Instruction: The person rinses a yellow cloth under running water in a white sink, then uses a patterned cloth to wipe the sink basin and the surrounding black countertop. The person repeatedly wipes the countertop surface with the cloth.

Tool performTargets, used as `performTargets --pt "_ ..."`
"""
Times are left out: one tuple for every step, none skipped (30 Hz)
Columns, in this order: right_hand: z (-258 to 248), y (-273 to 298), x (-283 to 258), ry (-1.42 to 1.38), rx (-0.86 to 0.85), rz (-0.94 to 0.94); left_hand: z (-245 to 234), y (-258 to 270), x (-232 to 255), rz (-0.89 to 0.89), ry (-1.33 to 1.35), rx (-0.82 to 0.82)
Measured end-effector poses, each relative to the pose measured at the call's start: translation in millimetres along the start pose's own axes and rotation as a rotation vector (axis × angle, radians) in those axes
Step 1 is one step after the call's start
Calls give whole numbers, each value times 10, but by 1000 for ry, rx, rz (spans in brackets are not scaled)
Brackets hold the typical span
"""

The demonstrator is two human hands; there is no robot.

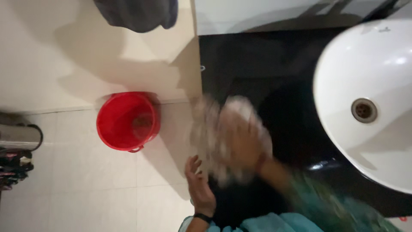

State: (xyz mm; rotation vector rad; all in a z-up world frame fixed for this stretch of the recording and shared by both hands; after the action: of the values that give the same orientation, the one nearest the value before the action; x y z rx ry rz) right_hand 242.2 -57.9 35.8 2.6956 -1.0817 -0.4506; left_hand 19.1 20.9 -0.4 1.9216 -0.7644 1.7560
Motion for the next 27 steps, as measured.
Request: performTargets --pt "98 375 -101 68 21 -87 -40 17 -13 16 28 39" --pt "171 712 -186 119 36 -168 -65 12 -85 -59 102 70" --pt "219 1011 -197 147 35 -198 -84 8 -154 -135 176 101" --pt "246 1245 -174 172 36 -225 -94 0 -218 -209 251 135" --pt "248 1401 -108 183 55 -241 -85 -25 -208 -183 174 93" --pt "236 1473 -4 196 91 -227 -90 -35 -190 -156 95 51" --pt "219 1473 121 214 129 -200 -80 -36 -166 -130 17 9" --pt "204 1412 236 224 167 -170 -32 -51 -191 -180 112 -18" --pt "162 1255 362 273 233 -119 46 -87 -215 -230 208 -44" --pt "72 950 485 331 330 -72 115 -133 -226 -271 306 -66" --pt "-57 644 563 412 454 -20 137 -153 -204 -267 285 -78" --pt "-100 300 617 296 397 17 142 -151 -188 -267 261 -85" --pt "-40 -28 670 -55 153 108 142 -152 -182 -266 238 -92" --pt "81 -167 592 -400 -106 200 140 -133 -209 -307 294 -79" --pt "136 -171 414 -228 -103 161 131 -137 -246 -347 350 -65" --pt "151 -130 252 -136 -79 96 151 -140 -280 -385 413 -57" --pt "169 21 113 -86 -62 16 123 -123 -302 -403 361 -37" --pt "197 230 -25 -50 -36 -78 81 -128 -320 -418 309 -18" --pt "233 510 -122 -8 -8 -177 63 -129 -338 -433 257 1" --pt "292 814 -217 28 22 -278 48 -132 -313 -374 258 0" --pt "340 1142 -248 59 55 -371 31 -117 -280 -315 259 0" --pt "362 1432 -216 84 102 -442 25 -122 -245 -256 261 2" --pt "349 1688 -106 105 163 -494 38 -123 -249 -281 262 -17" --pt "303 1874 88 138 234 -491 48 -108 -241 -306 263 -37" --pt "211 2009 370 179 306 -410 69 -103 -229 -332 264 -58" --pt "145 2099 612 212 350 -285 80 -97 -209 -339 229 -67" --pt "100 2165 819 215 348 -159 96 -90 -190 -346 195 -75"
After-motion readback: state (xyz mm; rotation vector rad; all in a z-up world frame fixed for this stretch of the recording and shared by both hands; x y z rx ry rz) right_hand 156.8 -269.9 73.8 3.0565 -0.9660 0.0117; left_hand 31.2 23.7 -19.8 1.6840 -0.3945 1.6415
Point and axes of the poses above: each hand's wrist, its own y-axis away from the middle knuckle, its own z-axis out of the palm, x = y × z, the point moved 6 cm from there along -y, towards the middle knuckle, and after that the axes turned 7 degrees about y, right-handed, at the moved point
